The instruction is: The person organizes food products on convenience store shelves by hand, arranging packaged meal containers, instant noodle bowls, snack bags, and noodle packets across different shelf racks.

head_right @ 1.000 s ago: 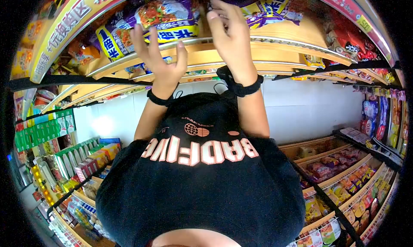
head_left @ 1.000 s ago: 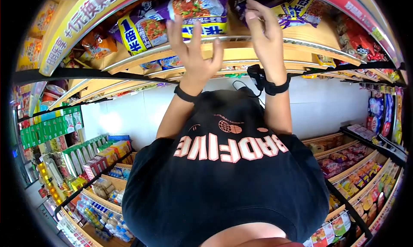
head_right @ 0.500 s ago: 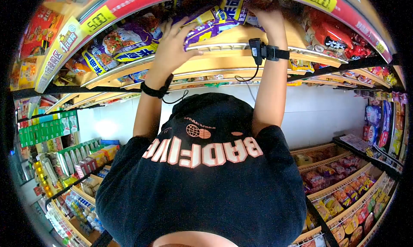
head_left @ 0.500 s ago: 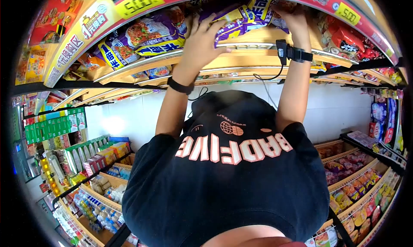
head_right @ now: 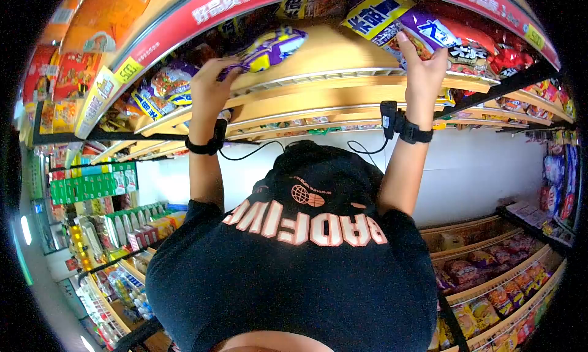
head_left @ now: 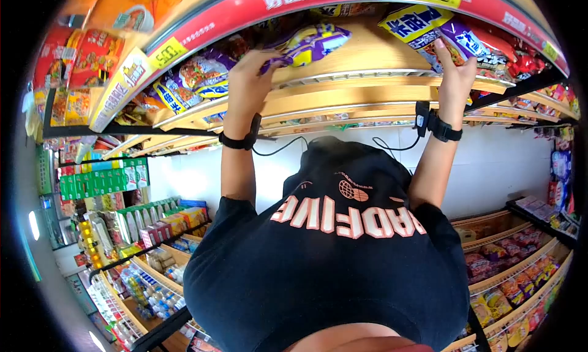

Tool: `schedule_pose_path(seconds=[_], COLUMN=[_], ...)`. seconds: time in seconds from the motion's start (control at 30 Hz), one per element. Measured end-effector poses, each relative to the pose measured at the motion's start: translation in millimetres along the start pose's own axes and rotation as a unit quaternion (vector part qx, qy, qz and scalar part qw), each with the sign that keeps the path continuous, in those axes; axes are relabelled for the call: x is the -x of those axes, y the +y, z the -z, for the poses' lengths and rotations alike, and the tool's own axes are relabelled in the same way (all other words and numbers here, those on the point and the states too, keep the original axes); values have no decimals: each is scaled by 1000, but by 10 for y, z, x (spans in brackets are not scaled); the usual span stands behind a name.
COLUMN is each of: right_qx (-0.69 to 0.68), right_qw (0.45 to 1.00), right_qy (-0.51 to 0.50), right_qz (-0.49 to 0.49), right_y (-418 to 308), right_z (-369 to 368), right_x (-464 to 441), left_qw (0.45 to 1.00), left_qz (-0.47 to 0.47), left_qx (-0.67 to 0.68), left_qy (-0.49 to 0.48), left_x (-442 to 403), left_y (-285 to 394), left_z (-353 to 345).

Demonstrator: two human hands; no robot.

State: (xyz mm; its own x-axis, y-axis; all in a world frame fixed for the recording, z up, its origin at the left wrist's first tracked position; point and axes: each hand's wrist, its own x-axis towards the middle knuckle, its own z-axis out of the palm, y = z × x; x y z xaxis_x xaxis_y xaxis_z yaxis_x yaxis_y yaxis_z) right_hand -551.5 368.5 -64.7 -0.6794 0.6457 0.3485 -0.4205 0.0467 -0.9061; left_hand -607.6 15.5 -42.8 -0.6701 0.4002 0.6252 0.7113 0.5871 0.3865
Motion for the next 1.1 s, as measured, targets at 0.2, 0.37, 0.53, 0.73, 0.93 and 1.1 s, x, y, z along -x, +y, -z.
schedule_pose_path(seconds=[0.2, 0.37, 0.53, 0.73, 0.93, 1.1], right_qx=[-39, -51, -47, -78, -46, 261], right_qw=[997, 994, 988, 989, 988, 945], right_qy=[61, 80, 41, -73, -125, -193], right_qz=[34, 52, 141, 98, 77, 29], right_y=[118, 204, 277, 264, 260, 436], right_z=[-1, -59, -66, -257, -735, -952], right_x=[141, 207, 504, 629, 137, -70], left_qw=[992, 975, 973, 996, 887, 767], left_qz=[-6, -98, -171, -12, -189, -170], left_qx=[-69, -142, -101, 86, -415, -618], left_qy=[103, 142, 114, -13, 75, 36], left_x=[-563, -1147, -1246, -1270, -1350, -1036], left_y=[54, -95, -390, -1015, -1008, -1602], left_z=[-269, -945, -1054, -1247, -954, -864])
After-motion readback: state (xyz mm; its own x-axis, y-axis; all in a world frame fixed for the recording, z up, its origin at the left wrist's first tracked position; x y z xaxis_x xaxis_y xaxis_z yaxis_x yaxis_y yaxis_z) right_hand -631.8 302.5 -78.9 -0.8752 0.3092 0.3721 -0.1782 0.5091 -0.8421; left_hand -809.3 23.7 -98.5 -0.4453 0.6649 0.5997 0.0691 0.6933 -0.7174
